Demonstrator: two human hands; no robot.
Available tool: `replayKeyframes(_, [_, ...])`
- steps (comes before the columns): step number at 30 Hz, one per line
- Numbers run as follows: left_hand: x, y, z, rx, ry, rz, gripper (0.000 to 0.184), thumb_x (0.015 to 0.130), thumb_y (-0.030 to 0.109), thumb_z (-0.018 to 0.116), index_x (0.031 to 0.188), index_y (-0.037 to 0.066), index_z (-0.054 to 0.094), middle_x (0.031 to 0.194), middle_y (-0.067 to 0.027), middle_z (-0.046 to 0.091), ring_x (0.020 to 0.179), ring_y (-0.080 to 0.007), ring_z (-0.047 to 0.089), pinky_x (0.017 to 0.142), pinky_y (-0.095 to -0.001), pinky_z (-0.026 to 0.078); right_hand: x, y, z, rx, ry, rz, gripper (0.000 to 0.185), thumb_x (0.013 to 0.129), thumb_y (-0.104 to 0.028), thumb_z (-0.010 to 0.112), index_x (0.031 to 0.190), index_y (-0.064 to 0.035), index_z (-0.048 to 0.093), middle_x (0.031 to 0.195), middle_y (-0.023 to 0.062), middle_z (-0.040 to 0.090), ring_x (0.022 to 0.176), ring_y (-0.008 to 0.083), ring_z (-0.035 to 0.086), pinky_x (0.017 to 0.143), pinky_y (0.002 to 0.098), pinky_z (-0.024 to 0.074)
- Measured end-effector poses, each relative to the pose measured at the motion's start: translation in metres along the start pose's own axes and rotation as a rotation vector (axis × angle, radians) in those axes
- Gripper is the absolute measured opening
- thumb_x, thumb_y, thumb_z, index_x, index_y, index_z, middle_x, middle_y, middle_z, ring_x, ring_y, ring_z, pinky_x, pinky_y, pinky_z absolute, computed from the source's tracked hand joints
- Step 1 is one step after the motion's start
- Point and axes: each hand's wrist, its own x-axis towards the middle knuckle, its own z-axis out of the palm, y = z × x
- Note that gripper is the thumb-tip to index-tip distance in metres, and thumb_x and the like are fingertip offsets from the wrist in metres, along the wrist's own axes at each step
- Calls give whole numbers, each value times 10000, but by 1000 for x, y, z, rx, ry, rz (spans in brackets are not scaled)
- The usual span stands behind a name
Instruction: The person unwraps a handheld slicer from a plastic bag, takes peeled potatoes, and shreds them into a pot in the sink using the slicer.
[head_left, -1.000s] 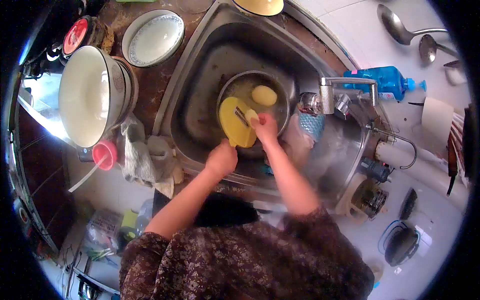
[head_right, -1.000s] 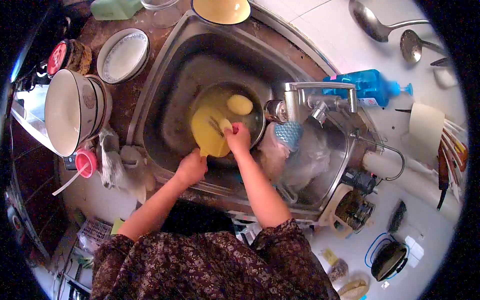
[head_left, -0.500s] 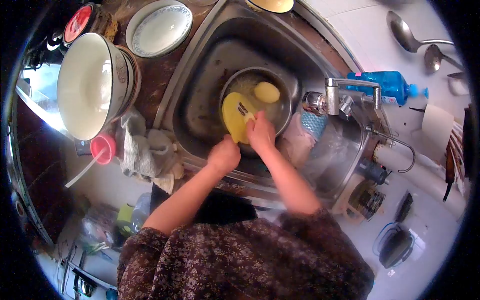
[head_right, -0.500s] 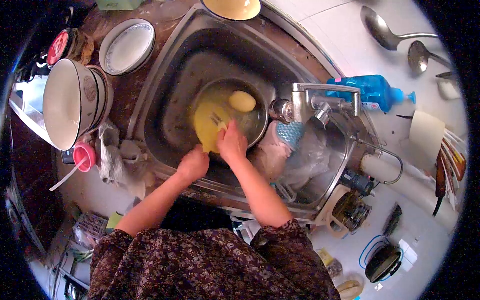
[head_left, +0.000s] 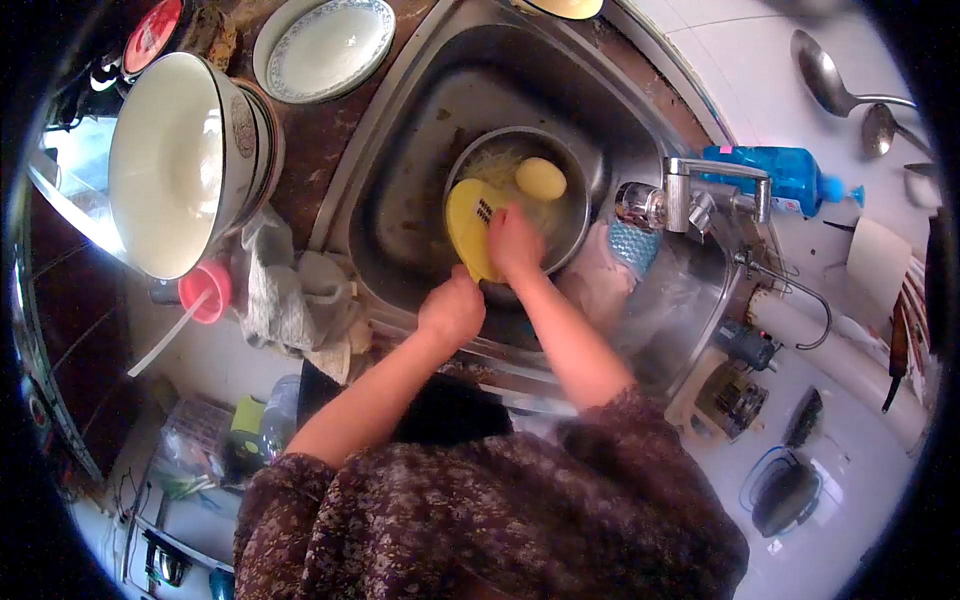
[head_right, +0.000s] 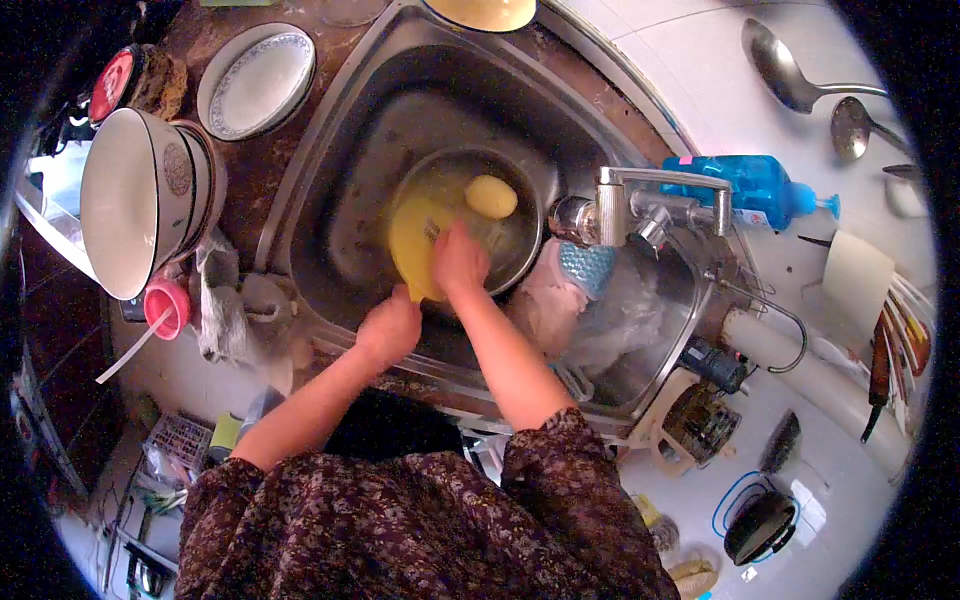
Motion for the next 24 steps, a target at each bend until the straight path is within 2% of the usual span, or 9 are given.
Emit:
replayKeyframes(2, [-3, 4, -5, -18, 8, -38, 219, 760, 97, 457, 906, -45, 378, 752, -230, 583, 719, -350, 593, 621, -422, 485, 21, 13, 18, 35, 28, 21, 238, 815, -227, 422, 902, -12, 477, 760, 215, 576, 714, 390, 555, 650, 480, 422])
replayKeyframes(4, [-9, 5, -4, -33, 5, -24, 213, 761, 97, 456, 902, -43, 379, 752, -231, 582, 721, -353, 592, 624, -423, 485, 45, 30, 38, 28, 160, -23, 237, 793, -228, 450, 947, -50, 477, 733, 197, 597, 698, 378, 578, 634, 476, 444])
replayKeyframes(7, [-11, 5, -15, -37, 7, -18, 205, 761, 97, 452, 895, -42, 384, 752, -235, 580, 725, -357, 590, 630, -427, 483, 52, 28, 33, 89, 83, 19, 219, 786, -177, 448, 915, -4, 484, 817, 226, 560, 770, 376, 545, 667, 460, 421])
replayKeyframes(11, [-8, -2, -12, -43, 8, 1, 193, 754, 85, 446, 882, -50, 395, 751, -248, 575, 723, -365, 588, 627, -430, 483, 63, 36, 30, 33, 137, 15, 218, 776, -180, 461, 906, -7, 481, 829, 215, 559, 804, 369, 538, 669, 448, 418])
replayKeyframes(13, [-8, 0, -13, -36, 3, 1, 196, 754, 83, 442, 886, -54, 397, 763, -255, 573, 735, -370, 585, 639, -432, 481, 64, 37, 22, 174, 73, -22, 203, 772, -169, 481, 912, -22, 482, 834, 206, 559, 823, 354, 538, 671, 426, 418])
replayKeyframes(16, [-5, 3, -14, -53, -27, -20, 208, 759, 86, 434, 903, -60, 399, 789, -263, 570, 764, -383, 576, 671, -441, 471, 38, 39, 13, 297, 58, -149, 162, 775, -150, 489, 894, -39, 487, 846, 200, 559, 816, 350, 541, 673, 405, 419])
replayKeyframes(17, [-4, 4, -14, -76, -52, -44, 218, 763, 91, 430, 916, -62, 399, 802, -264, 570, 782, -390, 569, 691, -447, 463, 23, 32, 7, 245, 88, -202, 165, 798, -197, 458, 882, -56, 478, 748, 196, 567, 735, 380, 546, 627, 454, 419])
replayKeyframes(21, [-3, 6, -13, -132, -55, -64, 223, 772, 100, 420, 925, -61, 403, 821, -268, 566, 814, -397, 557, 723, -459, 445, -27, 11, 0, 307, 62, -148, 145, 792, -181, 472, 848, -49, 493, 749, 181, 574, 722, 360, 556, 621, 431, 424])
replayKeyframes(24, [-3, 6, -13, -104, -69, -110, 215, 778, 106, 414, 916, -58, 410, 825, -274, 562, 816, -401, 552, 725, -466, 436, -22, 0, -1, 273, 73, -71, 147, 782, -180, 488, 835, -43, 498, 761, 172, 575, 726, 342, 558, 617, 408, 426])
